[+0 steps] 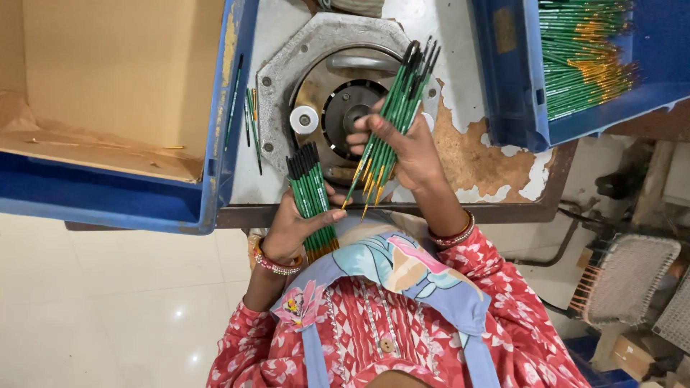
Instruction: The recorder is seen inserting and removing bundles of green incense sticks into a specialized manufacturing machine.
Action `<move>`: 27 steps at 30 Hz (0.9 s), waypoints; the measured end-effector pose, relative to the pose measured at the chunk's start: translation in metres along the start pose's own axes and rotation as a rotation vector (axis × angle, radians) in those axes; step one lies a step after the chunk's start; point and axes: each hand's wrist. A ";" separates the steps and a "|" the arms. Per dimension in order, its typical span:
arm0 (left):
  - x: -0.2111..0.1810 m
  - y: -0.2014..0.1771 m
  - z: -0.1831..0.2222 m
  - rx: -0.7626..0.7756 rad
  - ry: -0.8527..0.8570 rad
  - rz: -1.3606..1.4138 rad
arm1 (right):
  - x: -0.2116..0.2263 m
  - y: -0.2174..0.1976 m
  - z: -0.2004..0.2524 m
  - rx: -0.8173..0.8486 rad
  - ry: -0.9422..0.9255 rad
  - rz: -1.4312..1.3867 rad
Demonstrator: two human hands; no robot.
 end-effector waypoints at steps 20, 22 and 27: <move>-0.017 -0.005 -0.005 0.010 0.038 0.296 | 0.135 -0.141 0.024 -0.558 -0.875 1.783; -0.018 -0.003 -0.007 0.025 0.049 0.256 | 0.102 -0.081 0.030 -0.521 -0.977 1.534; -0.021 -0.008 -0.002 0.161 0.025 0.031 | 0.028 -0.023 0.022 0.419 -0.182 0.976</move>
Point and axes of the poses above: each hand's wrist, its own z-axis away from the middle knuckle, its own y-axis out of the palm, x = y × z, and after that the axes turned 4 degrees about y, right-handed
